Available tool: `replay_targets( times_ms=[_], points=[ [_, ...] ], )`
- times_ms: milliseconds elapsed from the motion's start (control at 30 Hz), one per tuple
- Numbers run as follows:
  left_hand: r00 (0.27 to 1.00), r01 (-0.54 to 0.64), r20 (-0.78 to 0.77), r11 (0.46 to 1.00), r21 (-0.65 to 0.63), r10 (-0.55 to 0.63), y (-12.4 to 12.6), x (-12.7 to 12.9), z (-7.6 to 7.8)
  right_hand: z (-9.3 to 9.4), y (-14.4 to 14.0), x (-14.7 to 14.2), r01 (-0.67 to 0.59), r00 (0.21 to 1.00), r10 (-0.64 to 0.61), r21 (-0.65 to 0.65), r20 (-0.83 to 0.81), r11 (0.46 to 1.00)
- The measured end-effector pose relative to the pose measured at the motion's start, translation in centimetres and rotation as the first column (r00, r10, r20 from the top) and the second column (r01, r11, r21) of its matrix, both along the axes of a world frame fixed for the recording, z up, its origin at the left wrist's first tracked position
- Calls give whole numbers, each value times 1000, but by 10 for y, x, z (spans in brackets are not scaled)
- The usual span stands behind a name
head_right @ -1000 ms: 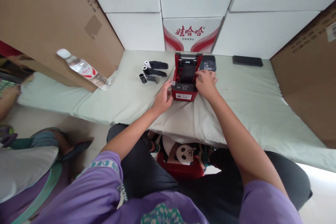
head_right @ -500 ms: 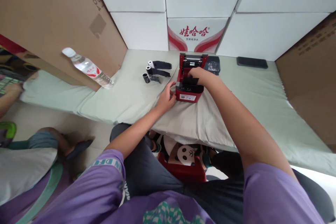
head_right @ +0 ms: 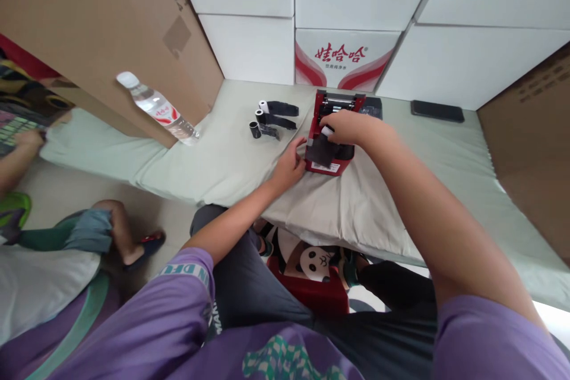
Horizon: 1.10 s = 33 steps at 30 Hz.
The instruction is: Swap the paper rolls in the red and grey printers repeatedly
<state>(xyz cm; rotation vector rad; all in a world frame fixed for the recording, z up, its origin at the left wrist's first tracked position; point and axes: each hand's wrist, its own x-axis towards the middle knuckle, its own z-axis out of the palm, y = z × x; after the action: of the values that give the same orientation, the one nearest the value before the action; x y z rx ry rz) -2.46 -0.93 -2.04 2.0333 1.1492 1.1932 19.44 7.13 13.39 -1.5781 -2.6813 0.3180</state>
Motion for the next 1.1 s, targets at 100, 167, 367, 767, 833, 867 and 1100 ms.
replay_targets(
  times_ms=[100,167,367,767,833,867,1100],
  points=[
    [996,-60,-67,998,-35,58,-1,2,2,47,-34,-15,28,996,-27,3,-84,1000],
    [994,-72,-89,996,-42,68,-3,3,6,75,-56,-33,84,971,-84,-9,-222,996],
    [999,-40,-32,996,-75,37,-4,6,10,77,-69,-87,343,843,-327,-42,-428,938],
    [983,-119,-153,989,-85,105,0,17,-4,30,-50,-133,89,942,-119,-108,-315,990],
    [975,-139,-185,985,-99,119,-1,17,-1,28,-46,-134,72,959,-101,-116,-263,991],
    [972,-146,-199,984,-104,123,-2,17,1,27,-45,-134,73,965,-100,-119,-241,990],
    [962,-171,-235,975,-140,135,-8,19,11,21,-44,-157,82,988,-76,43,-133,996]
  ],
)
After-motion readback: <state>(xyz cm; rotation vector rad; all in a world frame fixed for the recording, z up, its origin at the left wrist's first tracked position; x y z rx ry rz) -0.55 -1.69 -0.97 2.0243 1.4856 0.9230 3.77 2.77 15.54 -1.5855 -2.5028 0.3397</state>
